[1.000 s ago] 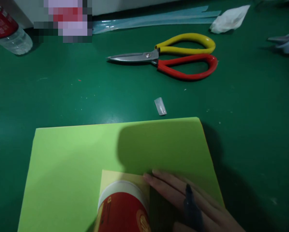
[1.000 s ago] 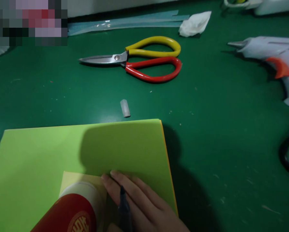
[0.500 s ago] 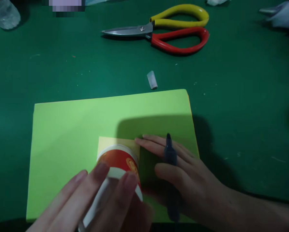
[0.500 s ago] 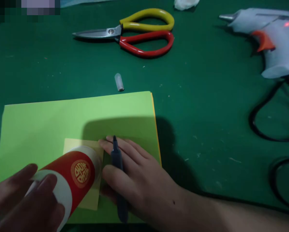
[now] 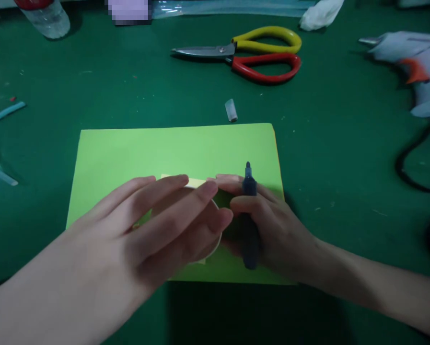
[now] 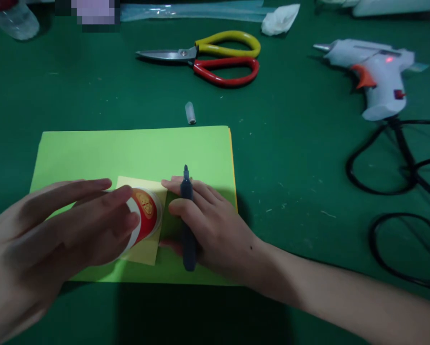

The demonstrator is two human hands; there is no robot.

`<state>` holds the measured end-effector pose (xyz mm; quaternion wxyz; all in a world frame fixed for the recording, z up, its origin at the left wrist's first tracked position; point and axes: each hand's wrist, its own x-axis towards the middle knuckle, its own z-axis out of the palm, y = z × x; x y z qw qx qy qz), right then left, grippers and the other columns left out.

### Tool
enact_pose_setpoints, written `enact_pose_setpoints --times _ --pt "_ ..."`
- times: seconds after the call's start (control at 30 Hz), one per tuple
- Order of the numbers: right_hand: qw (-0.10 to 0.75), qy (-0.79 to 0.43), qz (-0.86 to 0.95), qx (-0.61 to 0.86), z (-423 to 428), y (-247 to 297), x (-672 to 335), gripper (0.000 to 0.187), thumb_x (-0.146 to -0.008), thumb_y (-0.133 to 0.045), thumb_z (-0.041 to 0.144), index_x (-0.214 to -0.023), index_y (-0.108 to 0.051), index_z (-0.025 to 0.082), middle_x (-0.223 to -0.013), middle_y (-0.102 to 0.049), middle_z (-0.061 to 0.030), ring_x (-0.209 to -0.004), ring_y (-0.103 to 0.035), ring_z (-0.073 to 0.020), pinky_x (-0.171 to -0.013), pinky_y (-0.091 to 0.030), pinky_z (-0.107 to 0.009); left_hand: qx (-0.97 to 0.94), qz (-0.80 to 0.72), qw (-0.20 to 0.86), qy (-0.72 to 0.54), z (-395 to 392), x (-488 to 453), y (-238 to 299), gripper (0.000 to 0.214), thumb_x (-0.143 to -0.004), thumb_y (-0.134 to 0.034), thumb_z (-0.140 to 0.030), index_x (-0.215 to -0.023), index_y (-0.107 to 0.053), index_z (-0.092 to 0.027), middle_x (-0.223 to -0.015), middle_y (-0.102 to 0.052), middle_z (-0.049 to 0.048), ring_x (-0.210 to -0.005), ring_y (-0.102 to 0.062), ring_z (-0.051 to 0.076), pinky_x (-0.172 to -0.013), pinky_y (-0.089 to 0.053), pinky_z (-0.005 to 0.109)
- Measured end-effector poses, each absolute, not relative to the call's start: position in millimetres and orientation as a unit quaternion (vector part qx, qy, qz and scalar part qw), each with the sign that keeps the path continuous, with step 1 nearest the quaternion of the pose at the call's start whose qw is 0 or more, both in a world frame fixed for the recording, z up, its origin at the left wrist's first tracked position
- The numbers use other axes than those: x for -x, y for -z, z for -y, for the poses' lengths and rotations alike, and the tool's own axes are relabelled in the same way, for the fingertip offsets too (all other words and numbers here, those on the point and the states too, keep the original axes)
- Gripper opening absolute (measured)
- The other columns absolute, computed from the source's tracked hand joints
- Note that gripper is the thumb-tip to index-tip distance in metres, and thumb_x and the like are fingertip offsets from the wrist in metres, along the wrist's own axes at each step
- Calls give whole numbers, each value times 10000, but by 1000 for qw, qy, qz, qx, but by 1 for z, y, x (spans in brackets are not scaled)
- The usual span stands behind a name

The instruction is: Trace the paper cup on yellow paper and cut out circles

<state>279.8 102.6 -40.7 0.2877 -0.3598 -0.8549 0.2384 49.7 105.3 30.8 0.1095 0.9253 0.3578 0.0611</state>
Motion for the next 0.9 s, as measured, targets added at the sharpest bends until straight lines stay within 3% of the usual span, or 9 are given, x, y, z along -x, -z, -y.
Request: enact_pose_setpoints --times 0.1,0.17,0.33,0.47,0.6,0.73,0.9 --pt "308 -222 854 354 -102 44 -278 261 -799 -572 300 -966 -402 195 -1182 -533 -181 -1126 -495 -324 -853 -465 -518 -958 -261 118 -33 -114 -46 -34 522 -894 -286 -119 -1387 -177 -252 -1394 -346 -7 -1287 -265 216 -1019 -344 398" --pt "311 -227 853 353 -101 44 -277 268 -792 -580 282 -975 -404 198 -1173 -538 -184 -1109 -507 -334 -842 -462 -535 -958 -257 125 -24 -119 -44 -37 486 -906 -291 -164 -1379 -207 -238 -1384 -347 32 -1265 -278 251 -990 -344 448" --pt "325 -249 842 351 -98 41 -276 260 -783 -600 286 -928 -400 205 -1124 -554 -185 -1074 -524 -330 -805 -477 -511 -934 -285 210 -45 -123 -45 -43 474 -882 -341 -144 -1336 -283 -267 -1316 -427 26 -1189 -375 231 -969 -348 383" --pt "318 -242 843 360 -97 40 -276 235 -765 -608 283 -844 -398 214 -1037 -585 -139 -1070 -526 -321 -784 -481 -485 -942 -233 234 -55 -124 -46 -44 591 -791 -366 -51 -1352 -252 -198 -1374 -351 70 -1220 -339 246 -976 -346 396" --pt "306 -240 843 371 -95 45 -275 257 -738 -623 256 -829 -385 218 -1078 -568 -128 -1062 -525 -318 -763 -480 -464 -954 -208 207 -60 -128 -46 -50 478 -867 -422 -194 -1333 -317 -218 -1324 -394 112 -1188 -389 263 -919 -406 420" --pt "321 -302 796 415 -95 42 -276 357 -684 -689 306 -821 -367 233 -1097 -576 -96 -962 -569 -283 -712 -489 -423 -900 -308 222 -212 -133 -35 -70 495 -820 -562 -314 -1285 -411 -235 -1207 -429 83 -1105 -450 234 -889 -456 368" --pt "403 -267 747 456 -121 27 -283 237 -778 -556 248 -799 -320 241 -1058 -579 -88 -952 -564 -245 -785 -442 -451 -752 -408 298 -423 -151 -16 -75 575 -638 -756 -278 -1171 -542 -257 -1198 -456 28 -1108 -454 223 -913 -460 311"
